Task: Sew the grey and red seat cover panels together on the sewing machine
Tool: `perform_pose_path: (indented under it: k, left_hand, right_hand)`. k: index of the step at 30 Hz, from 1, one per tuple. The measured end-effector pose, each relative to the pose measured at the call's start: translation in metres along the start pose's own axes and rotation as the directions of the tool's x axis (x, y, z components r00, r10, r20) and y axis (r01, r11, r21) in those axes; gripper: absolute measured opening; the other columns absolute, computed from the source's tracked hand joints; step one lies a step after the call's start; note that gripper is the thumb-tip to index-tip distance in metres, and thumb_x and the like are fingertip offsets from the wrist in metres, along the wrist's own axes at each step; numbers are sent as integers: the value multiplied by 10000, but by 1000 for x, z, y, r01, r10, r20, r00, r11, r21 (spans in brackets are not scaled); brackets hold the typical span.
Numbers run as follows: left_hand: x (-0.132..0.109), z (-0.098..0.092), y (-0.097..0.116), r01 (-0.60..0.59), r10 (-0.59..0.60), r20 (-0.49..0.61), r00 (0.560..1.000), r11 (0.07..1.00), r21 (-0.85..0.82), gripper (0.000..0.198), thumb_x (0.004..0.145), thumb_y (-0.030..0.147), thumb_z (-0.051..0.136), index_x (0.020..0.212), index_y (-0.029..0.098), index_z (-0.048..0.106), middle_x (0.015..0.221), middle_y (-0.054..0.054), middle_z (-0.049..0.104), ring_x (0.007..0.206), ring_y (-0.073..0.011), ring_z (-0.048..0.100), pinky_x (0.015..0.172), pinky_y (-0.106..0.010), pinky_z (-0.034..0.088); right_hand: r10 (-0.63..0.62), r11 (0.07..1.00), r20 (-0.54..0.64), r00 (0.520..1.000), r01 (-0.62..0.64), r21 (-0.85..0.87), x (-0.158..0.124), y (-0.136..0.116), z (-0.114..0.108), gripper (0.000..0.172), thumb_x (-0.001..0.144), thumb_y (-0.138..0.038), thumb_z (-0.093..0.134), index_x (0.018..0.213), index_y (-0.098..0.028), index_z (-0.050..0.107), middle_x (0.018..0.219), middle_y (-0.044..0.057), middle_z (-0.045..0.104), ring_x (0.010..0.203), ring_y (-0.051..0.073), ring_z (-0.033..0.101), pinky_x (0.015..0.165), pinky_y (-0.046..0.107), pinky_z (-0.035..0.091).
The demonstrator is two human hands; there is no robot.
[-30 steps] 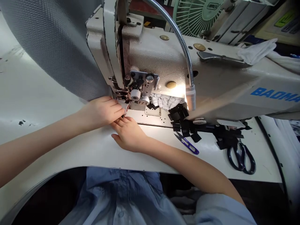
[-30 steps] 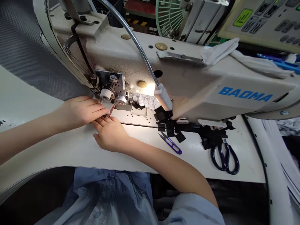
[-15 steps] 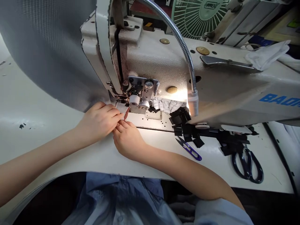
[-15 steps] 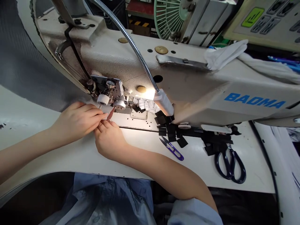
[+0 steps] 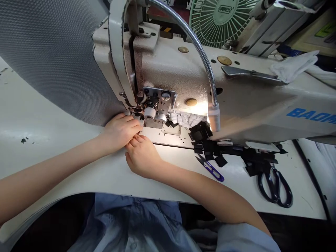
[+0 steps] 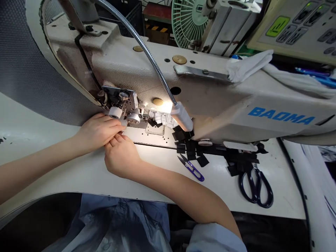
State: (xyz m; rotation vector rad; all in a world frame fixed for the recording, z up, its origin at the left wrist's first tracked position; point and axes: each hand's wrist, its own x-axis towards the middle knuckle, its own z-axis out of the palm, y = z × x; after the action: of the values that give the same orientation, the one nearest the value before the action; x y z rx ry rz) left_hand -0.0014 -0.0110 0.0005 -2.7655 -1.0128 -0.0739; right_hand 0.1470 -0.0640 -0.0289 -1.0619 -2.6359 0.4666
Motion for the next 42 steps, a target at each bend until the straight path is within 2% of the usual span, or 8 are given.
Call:
perform_pose_path:
  k: [7, 11, 15, 20, 26, 30, 33, 42]
  left_hand:
    - [8, 1, -10, 32, -32, 19, 999, 999, -27, 229, 962, 172, 490, 852, 203, 690, 824, -21, 682, 802, -194, 585, 769, -366, 394]
    - [6, -1, -12, -35, 37, 61, 997, 999, -38, 211, 927, 131, 494, 958, 193, 693, 864, -34, 693, 770, -195, 597, 753, -364, 398]
    - [10, -3, -12, -1, 9, 114, 993, 997, -76, 241, 936, 113, 479, 1013, 173, 700, 908, -26, 704, 826, -197, 612, 830, -371, 416]
    - [18, -1, -19, 3, 9, 152, 988, 997, -76, 283, 903, 106, 460, 1002, 175, 716, 812, -44, 697, 845, -224, 624, 831, -373, 426]
    - [9, 5, -27, 13, -8, 37, 999, 989, -147, 283, 891, 143, 445, 966, 200, 711, 806, -43, 714, 807, -209, 635, 778, -352, 424]
    - [6, 9, -31, -79, 73, -47, 996, 985, -156, 313, 915, 119, 402, 860, 194, 700, 730, -37, 684, 771, -203, 604, 748, -361, 381]
    - [7, 13, -34, -129, 120, -61, 991, 977, -172, 309, 916, 121, 404, 810, 192, 686, 698, -25, 661, 756, -197, 580, 750, -362, 361]
    - [12, 22, -39, -140, 124, -129, 984, 983, -122, 313, 967, 167, 413, 874, 189, 711, 674, -25, 616, 758, -188, 560, 827, -368, 368]
  right_hand:
    - [49, 999, -10, 999, -49, 5, 4, 5, -3, 303, 950, -216, 486, 1150, -55, 646, 1173, 171, 697, 1203, 295, 558, 969, 420, 441]
    - [51, 999, -20, 998, -51, 2, 3, 4, 0, 311, 944, -239, 495, 1140, -55, 650, 1162, 177, 697, 1217, 302, 549, 977, 423, 437]
    - [74, 997, -27, 997, -74, 3, 4, 5, -2, 323, 948, -235, 492, 1183, -64, 633, 1225, 181, 680, 1244, 293, 536, 982, 423, 438]
    - [97, 995, -39, 994, -98, 0, 6, 10, -4, 347, 951, -228, 492, 1231, -63, 614, 1314, 173, 644, 1275, 284, 517, 1015, 420, 424]
    - [94, 995, -76, 993, -96, -31, 7, 10, 3, 366, 950, -211, 470, 1252, -56, 605, 1320, 174, 642, 1254, 293, 525, 1008, 427, 429]
    - [111, 992, -70, 991, -115, -53, 8, 8, 3, 363, 942, -165, 459, 1249, -59, 619, 1290, 159, 665, 1205, 287, 559, 994, 417, 430]
    - [116, 991, -71, 991, -121, -61, 8, 8, 0, 394, 942, -148, 449, 1288, -45, 608, 1314, 147, 660, 1209, 284, 565, 989, 402, 425]
    - [132, 989, -82, 988, -137, -61, 9, 14, -5, 400, 948, -148, 477, 1311, -45, 607, 1340, 138, 651, 1264, 275, 553, 1015, 388, 402]
